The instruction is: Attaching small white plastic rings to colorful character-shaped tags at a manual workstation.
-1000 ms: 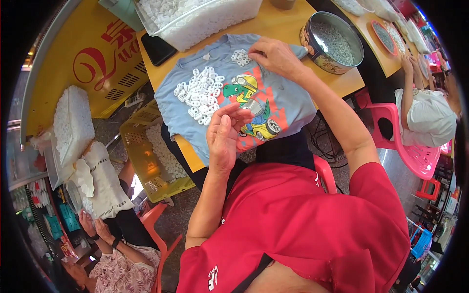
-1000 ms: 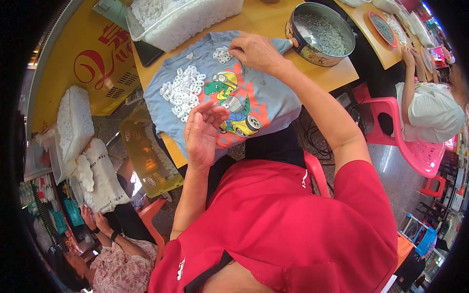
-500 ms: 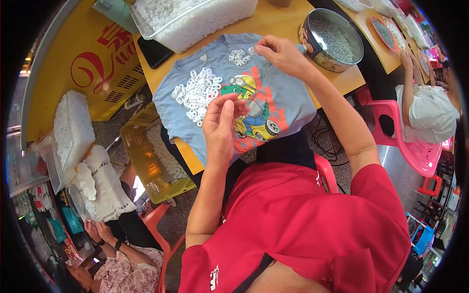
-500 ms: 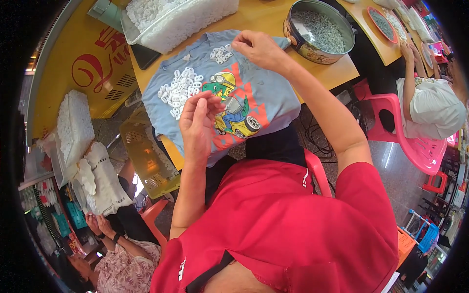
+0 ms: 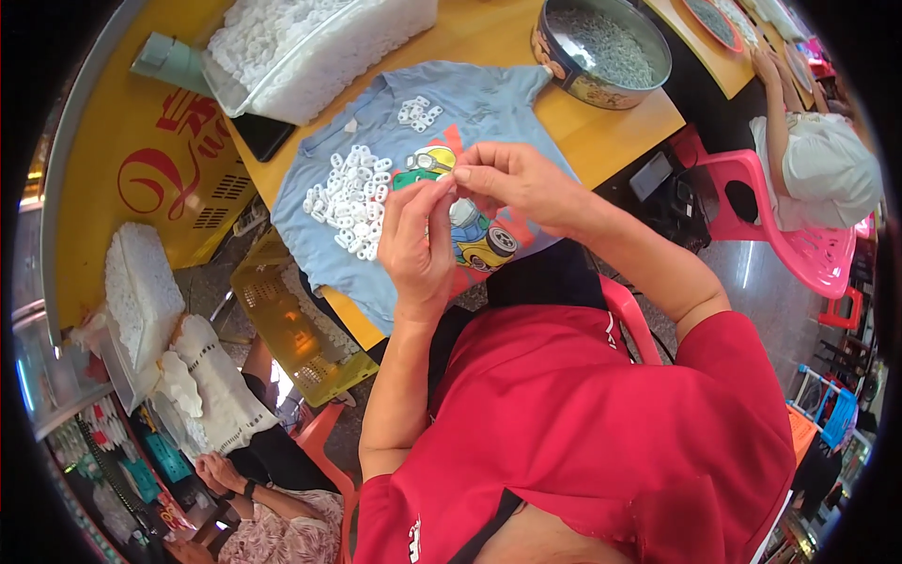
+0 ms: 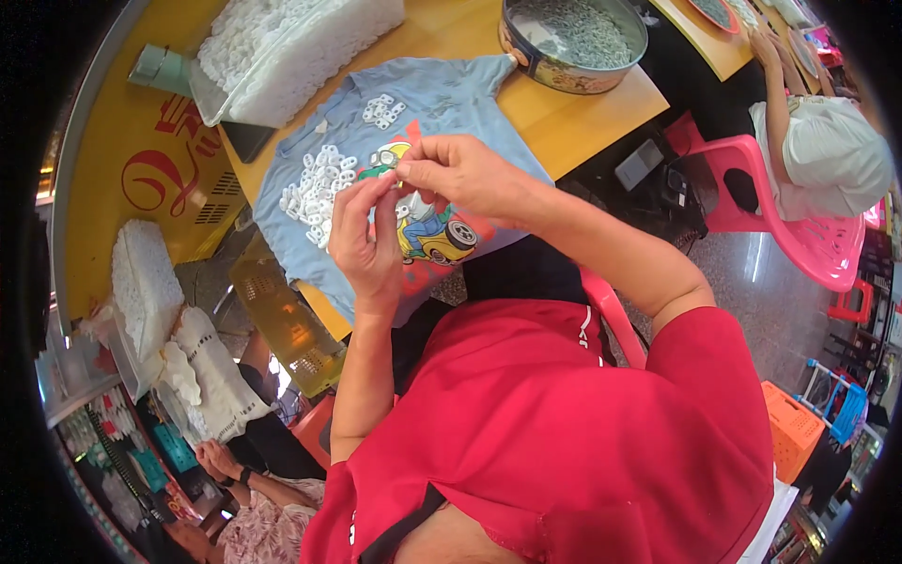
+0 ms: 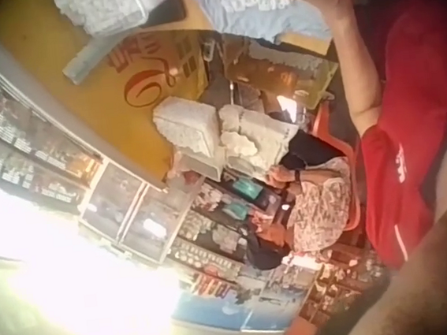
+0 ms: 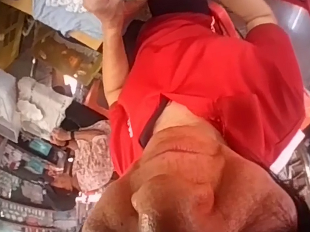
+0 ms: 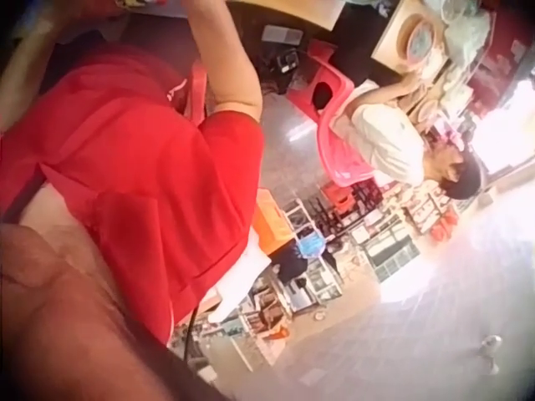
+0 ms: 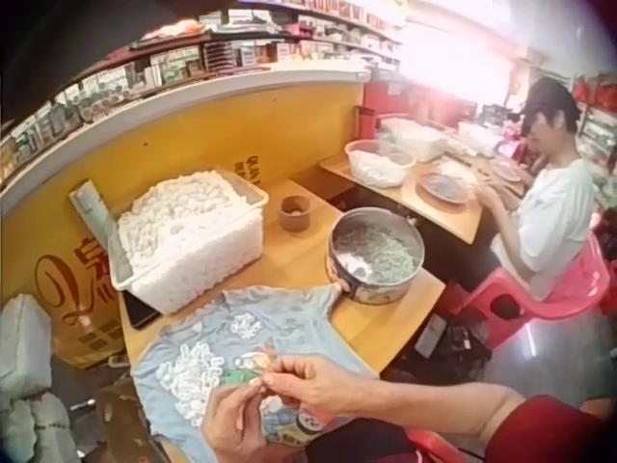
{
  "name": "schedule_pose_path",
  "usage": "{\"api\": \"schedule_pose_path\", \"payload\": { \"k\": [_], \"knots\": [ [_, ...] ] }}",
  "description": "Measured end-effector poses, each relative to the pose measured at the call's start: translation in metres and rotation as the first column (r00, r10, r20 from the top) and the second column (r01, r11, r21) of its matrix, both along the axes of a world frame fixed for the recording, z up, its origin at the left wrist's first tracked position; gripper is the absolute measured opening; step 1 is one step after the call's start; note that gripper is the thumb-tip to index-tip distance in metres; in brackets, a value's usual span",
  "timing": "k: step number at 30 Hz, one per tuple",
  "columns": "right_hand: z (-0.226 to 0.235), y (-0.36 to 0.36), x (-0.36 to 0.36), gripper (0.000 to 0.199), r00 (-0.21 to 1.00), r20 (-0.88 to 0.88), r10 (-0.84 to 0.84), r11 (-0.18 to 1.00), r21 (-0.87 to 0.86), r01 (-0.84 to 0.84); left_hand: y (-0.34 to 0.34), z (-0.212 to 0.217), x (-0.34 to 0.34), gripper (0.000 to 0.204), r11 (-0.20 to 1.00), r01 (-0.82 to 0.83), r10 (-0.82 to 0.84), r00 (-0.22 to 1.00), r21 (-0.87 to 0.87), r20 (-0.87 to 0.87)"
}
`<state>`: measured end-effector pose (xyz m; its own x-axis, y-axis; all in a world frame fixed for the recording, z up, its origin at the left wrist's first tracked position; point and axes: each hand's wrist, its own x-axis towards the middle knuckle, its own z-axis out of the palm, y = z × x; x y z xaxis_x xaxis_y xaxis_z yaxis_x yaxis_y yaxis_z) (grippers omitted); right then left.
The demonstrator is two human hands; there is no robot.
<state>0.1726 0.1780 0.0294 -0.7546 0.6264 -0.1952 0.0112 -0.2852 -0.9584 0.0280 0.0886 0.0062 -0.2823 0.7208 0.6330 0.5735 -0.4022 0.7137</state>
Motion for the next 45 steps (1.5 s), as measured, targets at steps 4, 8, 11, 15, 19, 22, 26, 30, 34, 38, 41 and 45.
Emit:
{"api": "schedule_pose_path", "payload": {
  "k": [4, 8, 11, 15, 19, 22, 26, 30, 34, 38, 41, 45],
  "knots": [
    [-0.009, -0.018, 0.002, 0.017, 0.989, -0.060, -0.138, 0.985, 0.099, 0.144, -0.012, -0.003, 0.006, 0.021, 0.984, 0.131, -0.083, 0.937, -0.122, 0.340],
    [-0.008, -0.027, 0.009, 0.014, 0.975, -0.081, -0.208, 0.947, 0.232, 0.221, -0.018, 0.003, 0.012, 0.013, 0.945, 0.272, -0.101, 0.770, -0.181, 0.630],
    [-0.014, -0.033, 0.014, 0.012, 0.973, -0.059, -0.222, 0.919, 0.322, 0.229, -0.021, 0.001, 0.015, 0.011, 0.920, 0.318, -0.065, 0.704, -0.231, 0.707],
    [-0.013, -0.040, 0.019, 0.013, 0.969, -0.033, -0.247, 0.920, 0.305, 0.245, -0.026, -0.005, 0.018, 0.012, 0.900, 0.302, -0.022, 0.750, -0.313, 0.661],
    [-0.018, -0.046, 0.019, 0.014, 0.962, -0.046, -0.268, 0.948, 0.166, 0.272, -0.027, -0.004, 0.022, 0.013, 0.887, 0.352, -0.007, 0.657, -0.298, 0.754],
    [-0.014, -0.048, 0.016, 0.017, 0.937, -0.143, -0.320, 0.937, 0.098, 0.335, -0.027, -0.006, 0.021, 0.014, 0.875, 0.439, -0.042, 0.491, -0.205, 0.870],
    [-0.012, -0.047, 0.020, 0.020, 0.951, -0.121, -0.285, 0.832, 0.461, 0.309, -0.028, -0.007, 0.023, 0.015, 0.860, 0.491, -0.053, 0.356, -0.139, 0.933],
    [-0.018, -0.046, 0.020, 0.023, 0.951, -0.155, -0.266, 0.801, 0.513, 0.308, -0.032, -0.007, 0.026, 0.013, 0.850, 0.512, -0.028, 0.278, -0.124, 0.960],
    [-0.021, -0.043, 0.014, 0.021, 0.944, -0.155, -0.291, 0.807, 0.490, 0.329, -0.031, -0.007, 0.026, 0.012, 0.876, 0.457, -0.014, 0.342, -0.153, 0.940],
    [-0.014, -0.018, 0.017, 0.013, 0.967, -0.023, -0.255, 0.775, 0.592, 0.219, -0.030, -0.012, 0.021, 0.012, 0.891, 0.422, -0.012, 0.392, -0.168, 0.920],
    [-0.013, 0.014, 0.020, 0.013, 0.941, 0.083, -0.329, 0.702, 0.688, 0.185, -0.030, -0.012, 0.014, 0.010, 0.898, 0.401, -0.024, 0.460, -0.184, 0.887],
    [-0.026, 0.049, 0.017, 0.012, 0.899, 0.143, -0.414, 0.480, 0.873, 0.083, -0.028, -0.009, 0.008, 0.010, 0.904, 0.376, -0.019, 0.511, -0.204, 0.859]
  ]
}}
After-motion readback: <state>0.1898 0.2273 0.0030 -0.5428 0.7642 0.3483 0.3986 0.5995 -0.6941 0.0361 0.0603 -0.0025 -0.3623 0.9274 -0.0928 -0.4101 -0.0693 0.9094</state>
